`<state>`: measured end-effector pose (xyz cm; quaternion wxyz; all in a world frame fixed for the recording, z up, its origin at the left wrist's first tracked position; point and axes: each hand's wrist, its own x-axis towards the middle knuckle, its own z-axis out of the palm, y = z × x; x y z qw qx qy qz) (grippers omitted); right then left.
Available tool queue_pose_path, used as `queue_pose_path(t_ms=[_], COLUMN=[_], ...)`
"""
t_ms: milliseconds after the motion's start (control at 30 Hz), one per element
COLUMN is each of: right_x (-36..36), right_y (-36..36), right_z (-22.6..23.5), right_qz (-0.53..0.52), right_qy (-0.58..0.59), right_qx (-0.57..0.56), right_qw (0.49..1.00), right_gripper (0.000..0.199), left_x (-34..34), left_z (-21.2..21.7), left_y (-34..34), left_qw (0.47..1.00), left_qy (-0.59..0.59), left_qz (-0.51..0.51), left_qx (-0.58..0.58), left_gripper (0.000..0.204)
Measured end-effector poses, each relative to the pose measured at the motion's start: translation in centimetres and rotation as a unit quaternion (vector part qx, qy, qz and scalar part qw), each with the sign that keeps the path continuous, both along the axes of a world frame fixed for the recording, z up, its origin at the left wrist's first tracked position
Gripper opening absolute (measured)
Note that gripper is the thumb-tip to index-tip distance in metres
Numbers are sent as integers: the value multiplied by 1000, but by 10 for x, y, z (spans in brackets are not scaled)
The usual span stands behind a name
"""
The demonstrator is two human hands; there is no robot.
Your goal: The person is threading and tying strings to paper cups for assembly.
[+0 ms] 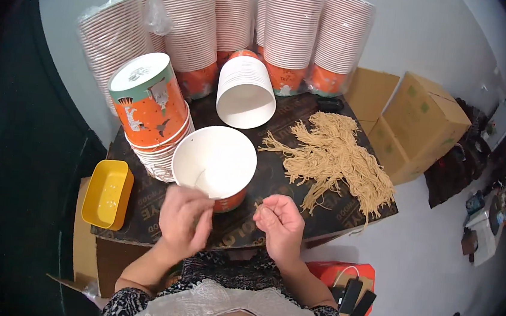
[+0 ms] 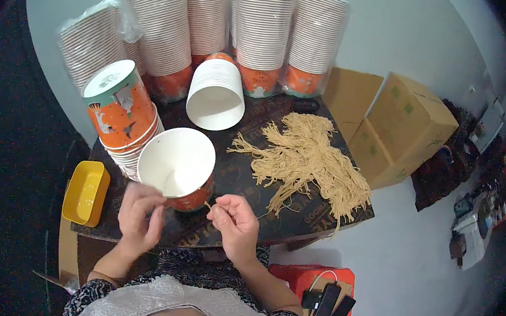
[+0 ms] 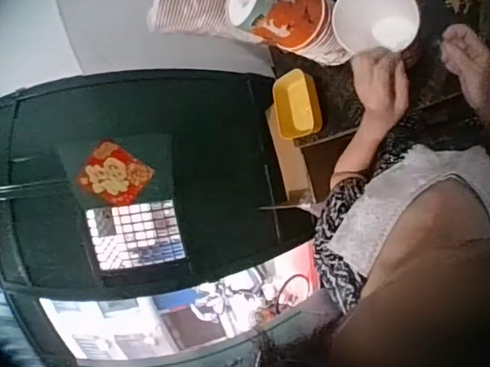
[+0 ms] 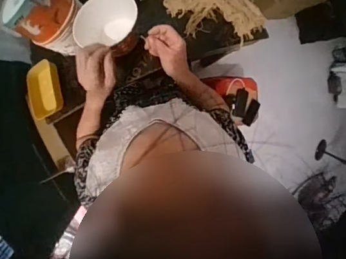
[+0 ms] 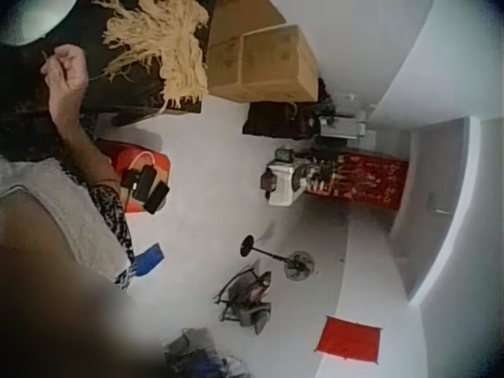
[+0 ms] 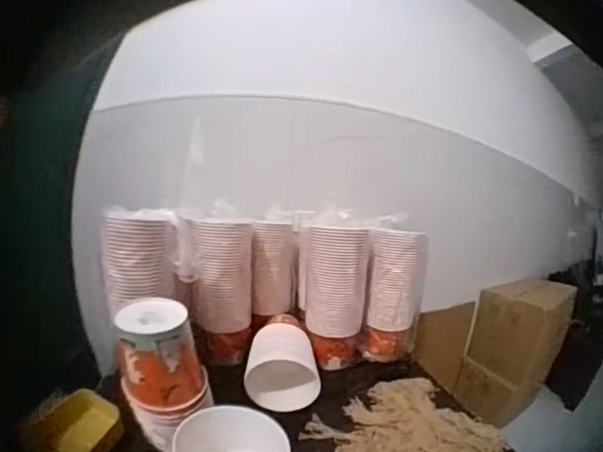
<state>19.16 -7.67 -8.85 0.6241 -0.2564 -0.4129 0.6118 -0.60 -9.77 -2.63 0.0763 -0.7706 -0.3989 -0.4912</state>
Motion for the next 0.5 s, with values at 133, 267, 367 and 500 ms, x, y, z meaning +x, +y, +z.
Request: queue_pose_path(t_ms=[133, 267, 367, 500], right_x=[3, 3, 3, 5], right_y=[-4, -9, -10, -10], right_z=[0, -2, 0, 6], right_qz=[5, -3, -1, -19], right_qy=[-33, -100, -135, -217], right_qx=[19, 79, 101, 124], right_qw=[999, 992, 986, 968], right_gripper=[13, 16, 11, 4], left_x=[24, 38, 39, 41], left_z=[-6, -8, -21, -16], left_y=[-12, -9, -1, -1], left_qw=[986, 950, 951, 969], left_qy=[-87, -157, -164, -140], left_qz=[-60, -98, -117, -98], left_qx=[-127, -253, -233, -179], left_gripper=[23, 19, 13, 8])
